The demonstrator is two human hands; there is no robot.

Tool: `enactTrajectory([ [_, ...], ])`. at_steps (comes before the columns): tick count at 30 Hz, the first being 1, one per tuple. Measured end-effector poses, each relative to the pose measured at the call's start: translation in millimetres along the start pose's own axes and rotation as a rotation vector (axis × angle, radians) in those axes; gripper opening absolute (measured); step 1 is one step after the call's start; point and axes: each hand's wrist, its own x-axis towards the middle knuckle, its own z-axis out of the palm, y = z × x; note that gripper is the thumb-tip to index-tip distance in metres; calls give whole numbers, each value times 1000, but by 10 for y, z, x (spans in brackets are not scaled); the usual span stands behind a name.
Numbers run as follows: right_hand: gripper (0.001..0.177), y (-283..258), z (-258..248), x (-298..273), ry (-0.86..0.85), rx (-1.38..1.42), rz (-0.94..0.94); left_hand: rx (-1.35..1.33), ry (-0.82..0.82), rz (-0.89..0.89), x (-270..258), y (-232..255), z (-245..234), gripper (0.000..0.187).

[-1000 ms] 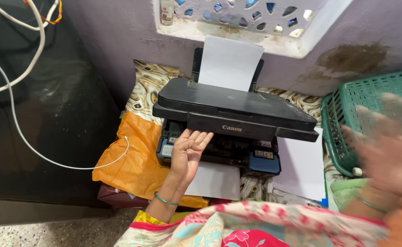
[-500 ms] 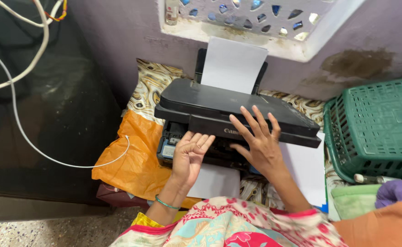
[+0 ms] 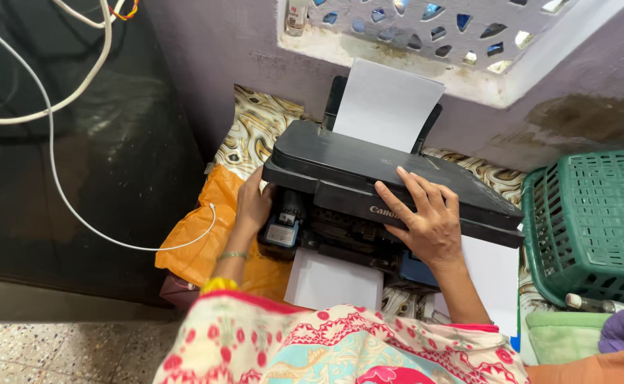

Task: The person opens the printer's scanner lid and places a sheet on the glass, then loads paper into the paper tray. They open the ink cartridge access cover, handle the ink cartridges inside, close the cover, and finally remove a printed sheet from the output tray.

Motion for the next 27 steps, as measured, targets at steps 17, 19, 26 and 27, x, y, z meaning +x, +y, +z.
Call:
enactTrajectory([
  [17,95,-4,31,-42,-5,0,-4,153,-258,-65,421,-687,186,20],
  [19,94,-26,41,-82,-10,-3,-8,179,-279,-33,408,-691,175,20],
  [26,91,-90,116,-179,-10,-14,-4,72,-255,-143,306,-466,99,20],
  [27,91,-99,127,-200,-17,-14,-1,53,-235,-118,283,-431,91,21],
])
